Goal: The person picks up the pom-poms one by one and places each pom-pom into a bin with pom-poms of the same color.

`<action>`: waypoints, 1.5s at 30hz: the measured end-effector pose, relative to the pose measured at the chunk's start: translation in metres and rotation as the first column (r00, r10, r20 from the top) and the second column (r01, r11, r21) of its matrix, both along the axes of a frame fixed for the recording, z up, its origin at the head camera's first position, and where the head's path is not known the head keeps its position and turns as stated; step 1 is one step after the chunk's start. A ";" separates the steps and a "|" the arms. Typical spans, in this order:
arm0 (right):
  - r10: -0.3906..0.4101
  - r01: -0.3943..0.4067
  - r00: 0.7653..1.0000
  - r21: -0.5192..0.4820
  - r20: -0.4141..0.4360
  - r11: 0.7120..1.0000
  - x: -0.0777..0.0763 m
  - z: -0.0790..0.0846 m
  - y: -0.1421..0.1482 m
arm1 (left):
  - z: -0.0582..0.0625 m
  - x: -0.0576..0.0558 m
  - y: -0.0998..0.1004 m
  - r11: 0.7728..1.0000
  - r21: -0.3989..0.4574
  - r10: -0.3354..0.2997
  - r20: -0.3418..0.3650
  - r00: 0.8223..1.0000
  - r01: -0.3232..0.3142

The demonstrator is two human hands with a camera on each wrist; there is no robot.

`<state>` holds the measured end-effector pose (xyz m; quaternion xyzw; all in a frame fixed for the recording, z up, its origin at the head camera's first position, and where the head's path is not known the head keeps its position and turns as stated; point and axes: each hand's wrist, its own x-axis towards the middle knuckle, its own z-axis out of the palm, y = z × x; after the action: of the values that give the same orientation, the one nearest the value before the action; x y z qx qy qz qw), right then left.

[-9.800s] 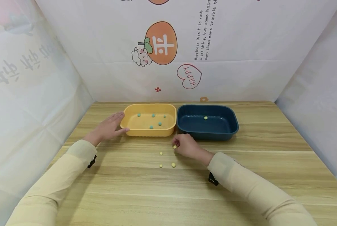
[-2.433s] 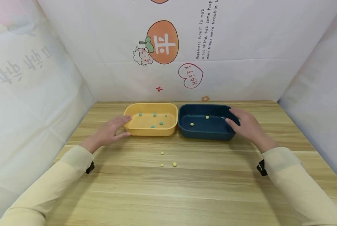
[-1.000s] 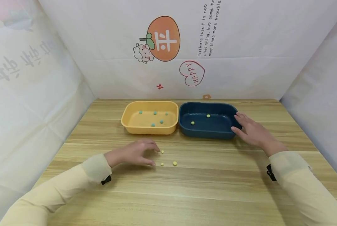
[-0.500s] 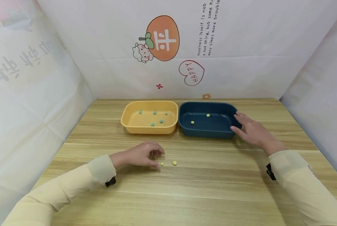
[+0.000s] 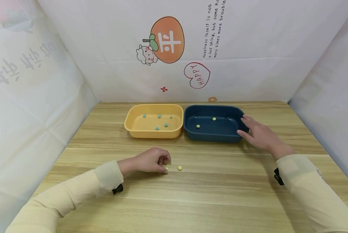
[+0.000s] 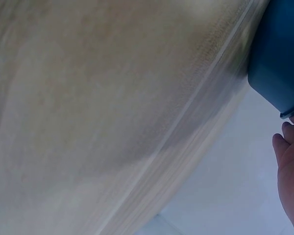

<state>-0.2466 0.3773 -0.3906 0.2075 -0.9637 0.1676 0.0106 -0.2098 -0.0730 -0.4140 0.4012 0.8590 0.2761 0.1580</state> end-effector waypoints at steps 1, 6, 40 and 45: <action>-0.002 0.002 1.000 -0.001 0.003 1.000 0.000 0.000 0.000 | 0.000 0.000 0.001 1.000 -0.004 0.004 0.004 1.000 -0.004; -0.010 0.010 1.000 -0.004 0.020 1.000 0.001 0.000 0.001 | -0.002 0.001 0.003 1.000 -0.015 0.011 0.000 1.000 -0.011; -0.013 0.013 1.000 0.005 0.019 1.000 0.001 0.000 0.002 | -0.009 0.001 0.000 0.995 0.083 0.050 0.139 0.989 -0.062; -0.021 0.020 0.999 0.017 0.041 1.000 0.000 0.001 0.002 | -0.008 0.001 0.000 0.995 0.079 0.049 0.144 0.988 -0.061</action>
<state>-0.2464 0.3795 -0.3900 0.1942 -0.9672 0.1637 -0.0094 -0.2089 -0.0726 -0.4217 0.3629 0.8440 0.3436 0.1944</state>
